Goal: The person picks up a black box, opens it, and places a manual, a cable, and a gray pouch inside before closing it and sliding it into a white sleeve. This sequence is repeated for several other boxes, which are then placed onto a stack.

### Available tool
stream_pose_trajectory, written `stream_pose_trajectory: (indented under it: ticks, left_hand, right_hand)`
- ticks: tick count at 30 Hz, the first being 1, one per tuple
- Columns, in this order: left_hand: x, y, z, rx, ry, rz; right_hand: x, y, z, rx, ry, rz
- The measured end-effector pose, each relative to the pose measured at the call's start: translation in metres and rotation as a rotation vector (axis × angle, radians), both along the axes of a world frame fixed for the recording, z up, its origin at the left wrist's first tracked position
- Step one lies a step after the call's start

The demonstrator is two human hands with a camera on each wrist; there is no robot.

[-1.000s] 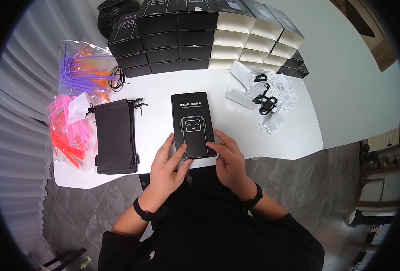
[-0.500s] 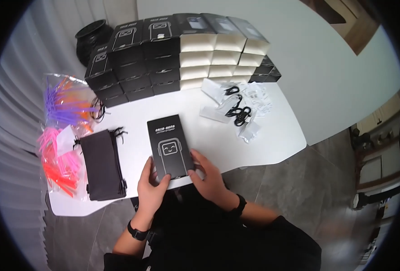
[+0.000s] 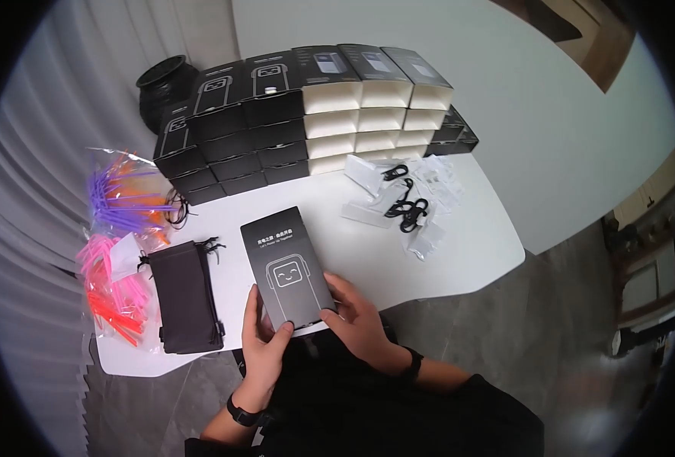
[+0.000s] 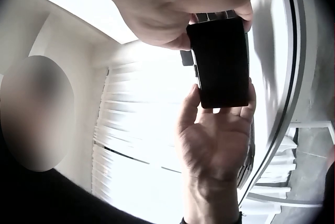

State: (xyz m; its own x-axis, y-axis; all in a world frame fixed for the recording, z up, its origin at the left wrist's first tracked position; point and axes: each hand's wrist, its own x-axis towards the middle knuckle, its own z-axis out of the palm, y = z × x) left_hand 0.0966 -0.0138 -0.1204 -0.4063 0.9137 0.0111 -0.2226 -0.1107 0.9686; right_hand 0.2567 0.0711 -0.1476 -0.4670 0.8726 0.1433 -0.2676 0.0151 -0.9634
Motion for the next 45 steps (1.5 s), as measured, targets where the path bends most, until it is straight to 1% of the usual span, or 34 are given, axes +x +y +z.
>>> stream_pose_trajectory:
  ticks: [1,2,3,6,9,11,13,14,16,18,20,21,23,25,26,29,32,35,38,41,42,45]
  left_hand:
    - [-0.001,0.001,-0.002,0.018,-0.04,0.012]
    - [-0.003,0.003,0.005,-0.021,-0.177,-0.01]
    - [-0.006,0.005,0.012,-0.002,-0.168,-0.018]
    - [-0.015,0.018,0.035,0.068,-0.15,-0.045]
    - [-0.025,0.035,0.064,0.1,-0.151,-0.114]
    - [-0.026,0.05,0.085,0.103,-0.074,-0.154]
    - [-0.029,0.067,0.104,0.094,-0.029,-0.225]
    - [-0.027,0.077,0.11,0.122,0.001,-0.231]
    - [-0.028,0.099,0.119,0.076,0.01,-0.233]
    - [-0.026,0.119,0.122,0.055,0.031,-0.236]
    - [-0.021,0.128,0.13,0.058,-0.035,-0.251]
    - [-0.019,0.132,0.133,0.061,-0.067,-0.256]
    - [-0.016,0.134,0.129,0.054,-0.06,-0.282]
    - [-0.01,0.131,0.127,0.039,-0.053,-0.318]
    - [-0.007,0.129,0.122,0.036,-0.065,-0.32]
    - [-0.001,0.123,0.108,0.001,-0.068,-0.353]
    - [0.002,0.113,0.095,-0.029,-0.118,-0.396]
    - [0.005,0.108,0.084,-0.078,-0.132,-0.438]
    - [0.003,0.108,0.079,-0.085,-0.124,-0.475]
    - [0.003,0.109,0.085,-0.062,-0.123,-0.472]
    - [0.001,0.11,0.086,-0.043,-0.121,-0.476]
    - [-0.004,0.11,0.093,0.006,-0.071,-0.473]
  right_hand:
    - [0.0,0.0,0.008,-0.024,0.013,0.008]
    - [-0.001,-0.001,0.021,-0.048,0.024,0.015]
    - [0.0,-0.001,0.032,-0.072,0.035,0.018]
    - [0.005,0.018,0.055,-0.023,0.006,0.101]
    - [0.018,0.059,0.082,0.001,-0.043,0.087]
    - [0.027,0.098,0.113,0.162,-0.034,-0.014]
    - [0.035,0.132,0.139,0.205,-0.04,-0.148]
    - [0.039,0.148,0.147,0.183,-0.036,-0.162]
    - [0.047,0.176,0.16,0.141,-0.03,-0.193]
    - [0.054,0.193,0.171,0.126,-0.035,-0.267]
    - [0.067,0.22,0.173,0.149,-0.036,-0.353]
    - [0.074,0.236,0.177,0.158,-0.027,-0.426]
    - [0.093,0.285,0.181,0.235,-0.128,-0.579]
    - [0.113,0.348,0.174,0.317,-0.31,-0.741]
    - [0.12,0.368,0.176,0.357,-0.403,-0.822]
    - [0.124,0.388,0.193,-0.009,-0.603,-0.642]
    - [0.123,0.389,0.195,-0.121,-0.678,-0.465]
    - [0.118,0.387,0.192,-0.095,-0.637,-0.529]
    - [0.126,0.403,0.188,-0.124,-0.527,-0.464]
    - [0.136,0.41,0.193,-0.127,-0.32,-0.584]
    - [0.144,0.406,0.198,-0.138,-0.217,-0.589]
    - [0.154,0.373,0.215,-0.287,0.166,-0.586]
